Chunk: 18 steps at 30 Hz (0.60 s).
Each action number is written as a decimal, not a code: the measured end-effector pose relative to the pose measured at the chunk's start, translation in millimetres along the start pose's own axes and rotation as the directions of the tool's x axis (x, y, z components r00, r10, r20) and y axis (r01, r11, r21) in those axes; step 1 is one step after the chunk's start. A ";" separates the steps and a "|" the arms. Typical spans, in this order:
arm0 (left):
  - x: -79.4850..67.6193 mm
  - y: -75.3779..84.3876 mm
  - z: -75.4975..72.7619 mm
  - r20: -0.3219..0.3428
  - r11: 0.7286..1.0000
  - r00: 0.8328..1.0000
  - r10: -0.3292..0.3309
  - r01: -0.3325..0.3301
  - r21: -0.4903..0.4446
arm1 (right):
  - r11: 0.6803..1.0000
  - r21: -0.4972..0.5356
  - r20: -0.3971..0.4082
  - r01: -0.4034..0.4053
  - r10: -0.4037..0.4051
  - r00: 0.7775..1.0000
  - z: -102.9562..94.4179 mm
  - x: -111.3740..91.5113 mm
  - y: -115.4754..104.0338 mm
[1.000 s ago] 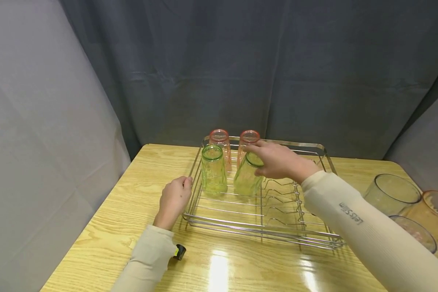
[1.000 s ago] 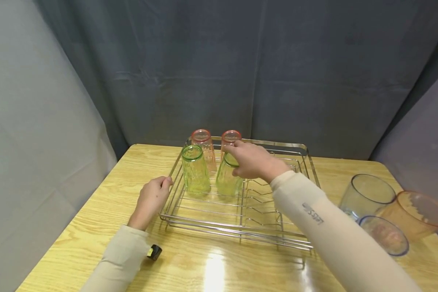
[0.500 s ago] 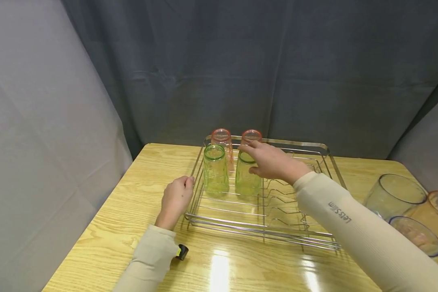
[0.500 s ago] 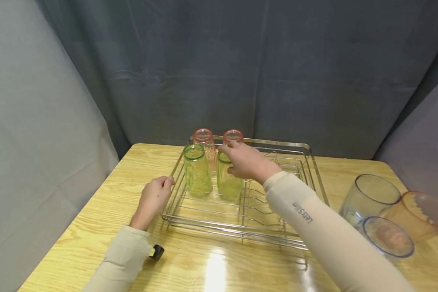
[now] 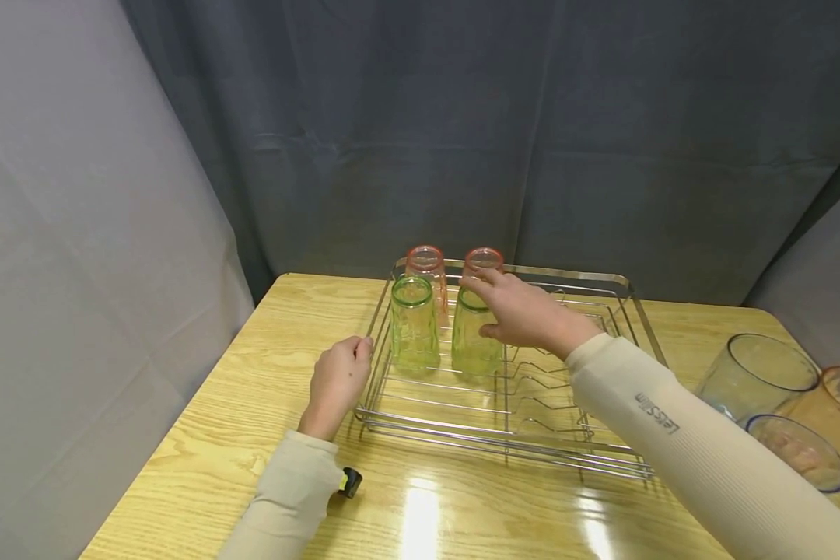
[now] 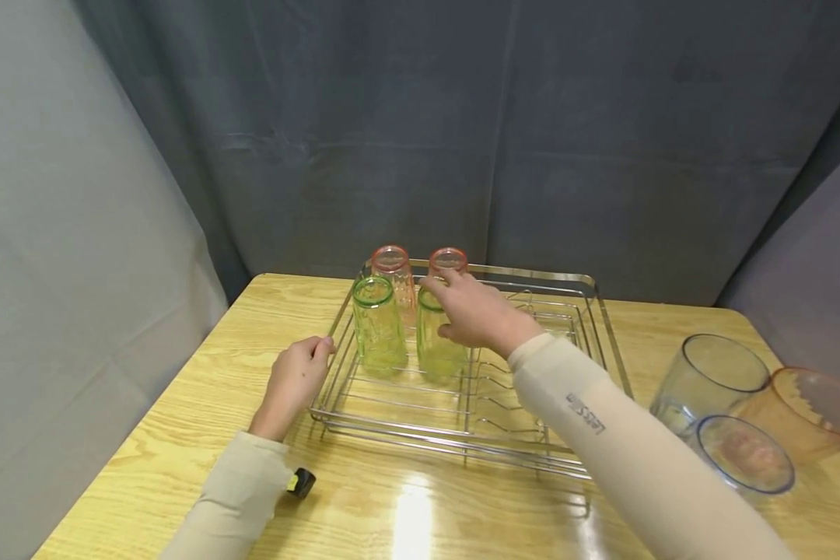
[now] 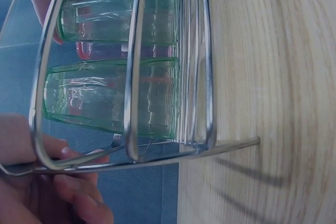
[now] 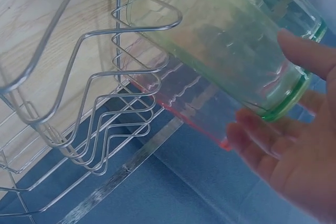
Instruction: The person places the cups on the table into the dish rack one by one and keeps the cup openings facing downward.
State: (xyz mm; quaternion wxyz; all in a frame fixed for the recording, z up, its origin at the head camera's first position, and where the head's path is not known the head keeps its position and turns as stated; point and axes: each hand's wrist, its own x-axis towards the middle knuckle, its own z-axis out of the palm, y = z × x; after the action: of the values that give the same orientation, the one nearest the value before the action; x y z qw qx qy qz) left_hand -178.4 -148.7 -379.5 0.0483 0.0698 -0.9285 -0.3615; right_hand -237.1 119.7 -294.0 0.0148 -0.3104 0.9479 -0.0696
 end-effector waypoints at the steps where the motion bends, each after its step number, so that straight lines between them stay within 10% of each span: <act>1: -0.2 0.1 0.0 -0.001 1.000 1.000 0.000 0.000 -0.001 | 1.000 0.000 -0.004 0.000 0.000 1.000 -0.3 -1.6 0.1; 18: -0.8 -1.7 -3.1 0.019 1.000 1.000 -0.018 0.018 -0.010 | 0.996 0.059 -0.043 -0.061 0.063 0.997 -36.0 -77.0 16.6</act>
State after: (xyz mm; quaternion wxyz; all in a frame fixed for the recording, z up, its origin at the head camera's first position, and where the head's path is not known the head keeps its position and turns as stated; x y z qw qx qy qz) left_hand -177.1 -151.9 -378.4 0.0368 0.0748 -0.9263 -0.3675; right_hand -187.2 182.8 -261.9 0.0045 -0.2787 0.9548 -0.1034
